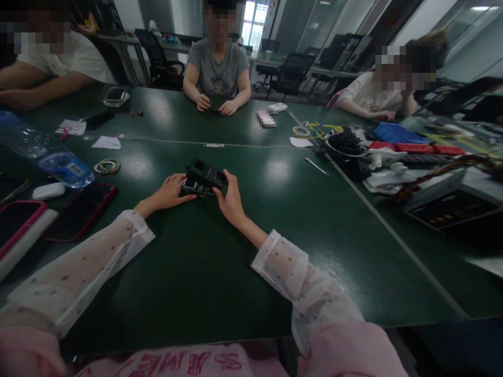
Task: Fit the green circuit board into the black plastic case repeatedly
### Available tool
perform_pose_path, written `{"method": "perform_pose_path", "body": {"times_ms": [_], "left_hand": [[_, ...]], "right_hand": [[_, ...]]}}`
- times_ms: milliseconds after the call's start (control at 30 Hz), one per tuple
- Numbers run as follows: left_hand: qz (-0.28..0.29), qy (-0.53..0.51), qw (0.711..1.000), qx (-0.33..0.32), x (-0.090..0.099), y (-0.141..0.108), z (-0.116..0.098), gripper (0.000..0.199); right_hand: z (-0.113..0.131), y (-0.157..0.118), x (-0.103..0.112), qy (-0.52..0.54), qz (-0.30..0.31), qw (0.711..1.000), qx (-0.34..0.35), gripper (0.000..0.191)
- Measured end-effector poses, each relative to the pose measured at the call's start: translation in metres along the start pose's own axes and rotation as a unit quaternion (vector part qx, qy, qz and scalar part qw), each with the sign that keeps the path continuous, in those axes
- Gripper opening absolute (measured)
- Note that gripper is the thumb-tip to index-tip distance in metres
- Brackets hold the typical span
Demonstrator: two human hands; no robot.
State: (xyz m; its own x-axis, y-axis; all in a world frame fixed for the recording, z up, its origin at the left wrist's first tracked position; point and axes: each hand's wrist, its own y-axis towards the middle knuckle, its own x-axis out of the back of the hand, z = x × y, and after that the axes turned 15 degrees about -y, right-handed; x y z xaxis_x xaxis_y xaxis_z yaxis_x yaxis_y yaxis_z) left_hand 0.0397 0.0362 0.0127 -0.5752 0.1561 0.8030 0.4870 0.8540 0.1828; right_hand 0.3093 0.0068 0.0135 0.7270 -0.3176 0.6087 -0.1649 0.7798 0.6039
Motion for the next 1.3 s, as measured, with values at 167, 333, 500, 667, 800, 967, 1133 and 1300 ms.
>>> {"method": "perform_pose_path", "body": {"times_ms": [167, 333, 500, 667, 800, 967, 1133, 1300], "left_hand": [[-0.002, -0.014, 1.0, 0.004, 0.002, 0.001, 0.003, 0.092], [-0.014, -0.052, 0.998, 0.025, 0.004, 0.003, 0.005, 0.099], [-0.029, -0.094, 0.994, 0.044, 0.007, 0.003, 0.006, 0.11], [-0.014, -0.108, 0.993, 0.052, 0.011, 0.003, -0.001, 0.11], [-0.009, -0.07, 0.997, 0.04, 0.008, 0.002, -0.003, 0.103], [-0.018, -0.051, 0.998, 0.025, 0.004, 0.001, -0.003, 0.095], [-0.019, -0.048, 0.998, 0.02, 0.005, 0.0, -0.004, 0.091], [-0.024, -0.042, 0.999, 0.017, 0.004, 0.0, -0.004, 0.092]], "right_hand": [[-0.003, 0.001, -0.004, 0.011, 0.051, 0.998, 0.038, 0.062], [-0.008, 0.002, -0.007, 0.014, 0.073, 0.997, 0.024, 0.064], [-0.006, 0.001, -0.005, -0.005, 0.078, 0.995, 0.066, 0.059], [-0.01, 0.0, -0.007, -0.025, 0.152, 0.986, 0.061, 0.059], [-0.014, 0.001, -0.009, -0.021, 0.174, 0.983, 0.055, 0.059], [-0.013, 0.002, -0.008, -0.009, 0.172, 0.984, 0.049, 0.058], [-0.008, 0.002, -0.005, -0.009, 0.175, 0.984, 0.039, 0.058], [-0.008, 0.003, -0.006, 0.005, 0.17, 0.985, 0.029, 0.057]]}}
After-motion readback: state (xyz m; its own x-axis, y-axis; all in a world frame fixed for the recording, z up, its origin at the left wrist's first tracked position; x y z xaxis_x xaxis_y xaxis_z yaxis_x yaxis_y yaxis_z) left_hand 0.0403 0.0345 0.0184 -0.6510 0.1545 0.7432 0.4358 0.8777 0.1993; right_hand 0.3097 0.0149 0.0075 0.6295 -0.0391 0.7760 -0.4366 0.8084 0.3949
